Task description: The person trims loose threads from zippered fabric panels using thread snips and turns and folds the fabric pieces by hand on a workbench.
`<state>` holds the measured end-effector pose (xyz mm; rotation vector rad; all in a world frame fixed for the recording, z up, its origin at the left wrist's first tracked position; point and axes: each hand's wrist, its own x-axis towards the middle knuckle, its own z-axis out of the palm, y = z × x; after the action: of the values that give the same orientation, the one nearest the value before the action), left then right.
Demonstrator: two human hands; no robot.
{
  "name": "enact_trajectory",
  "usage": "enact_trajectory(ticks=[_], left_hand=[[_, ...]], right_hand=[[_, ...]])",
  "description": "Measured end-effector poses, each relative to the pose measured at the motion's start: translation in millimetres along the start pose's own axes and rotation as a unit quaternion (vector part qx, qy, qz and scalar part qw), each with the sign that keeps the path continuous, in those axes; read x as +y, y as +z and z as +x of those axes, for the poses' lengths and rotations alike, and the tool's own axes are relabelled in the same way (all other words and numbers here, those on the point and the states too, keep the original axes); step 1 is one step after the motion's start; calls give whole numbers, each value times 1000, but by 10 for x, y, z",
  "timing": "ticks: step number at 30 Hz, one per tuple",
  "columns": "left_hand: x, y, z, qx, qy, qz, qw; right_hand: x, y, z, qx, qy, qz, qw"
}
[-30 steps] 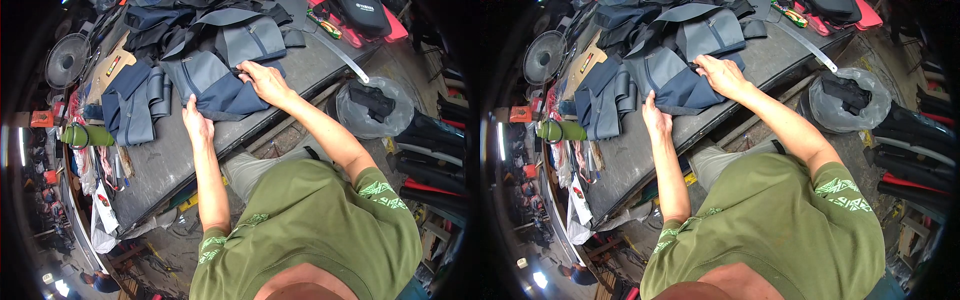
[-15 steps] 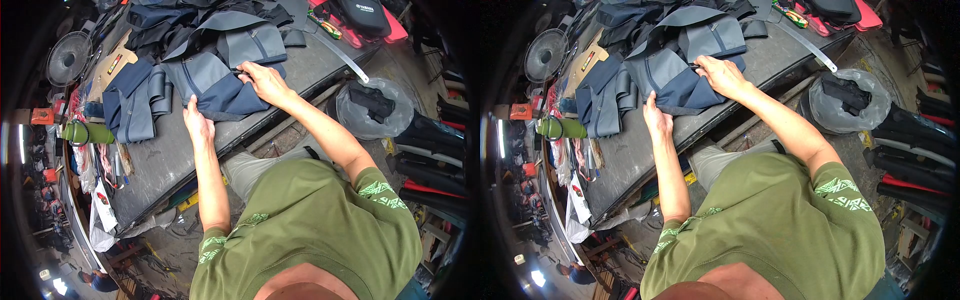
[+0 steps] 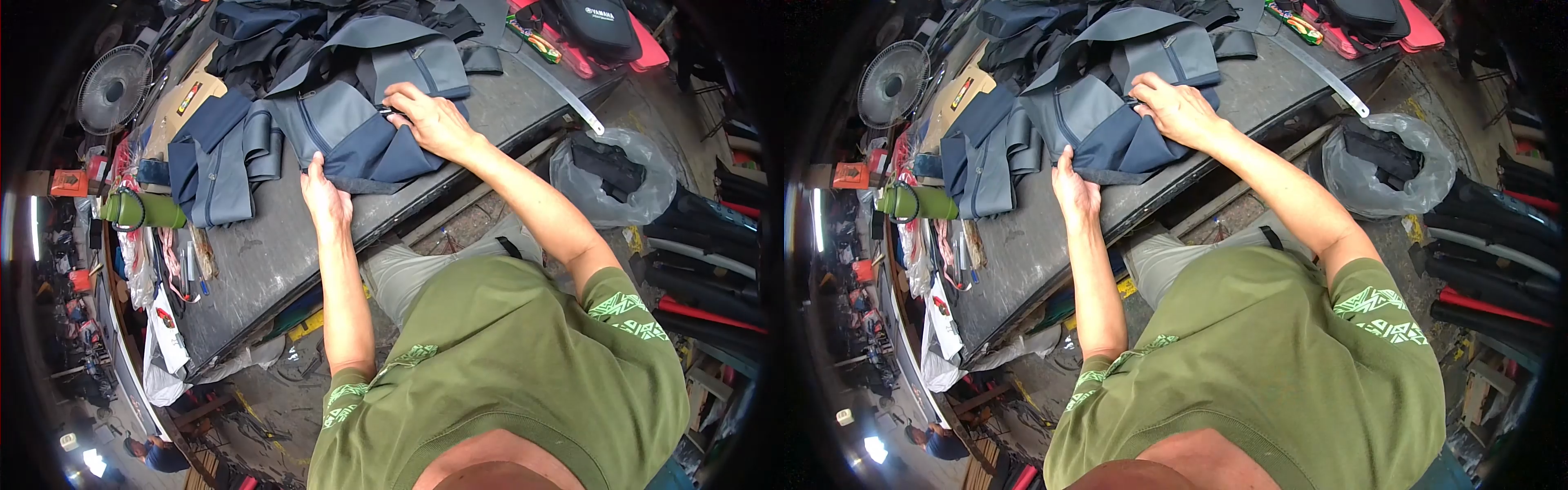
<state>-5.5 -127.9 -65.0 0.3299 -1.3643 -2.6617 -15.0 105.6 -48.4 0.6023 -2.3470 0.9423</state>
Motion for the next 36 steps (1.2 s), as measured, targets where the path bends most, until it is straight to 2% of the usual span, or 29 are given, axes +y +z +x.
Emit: enact_trajectory(ticks=[11, 14, 20, 26, 29, 36], left_hand=[[-32, -95, -33, 7, 8, 10, 1000], [-16, -80, -50, 30, -1, 16, 999], [-27, -154, -44, 9, 25, -7, 1000], [15, -116, -108, 38, -6, 10, 999], [-20, -173, -74, 16, 23, -9, 1000], [-11, -169, -114, 21, 2, 10, 1000]], right_hand=[[8, 106, -77, -114, 60, -34, 991], [-35, 77, -53, -121, 63, -38, 990], [1, 103, -77, -109, 60, -34, 992], [-11, 86, -60, -150, 54, -29, 987], [-26, 87, -56, -149, 51, -29, 987], [-46, 131, -42, -148, 61, -43, 986]])
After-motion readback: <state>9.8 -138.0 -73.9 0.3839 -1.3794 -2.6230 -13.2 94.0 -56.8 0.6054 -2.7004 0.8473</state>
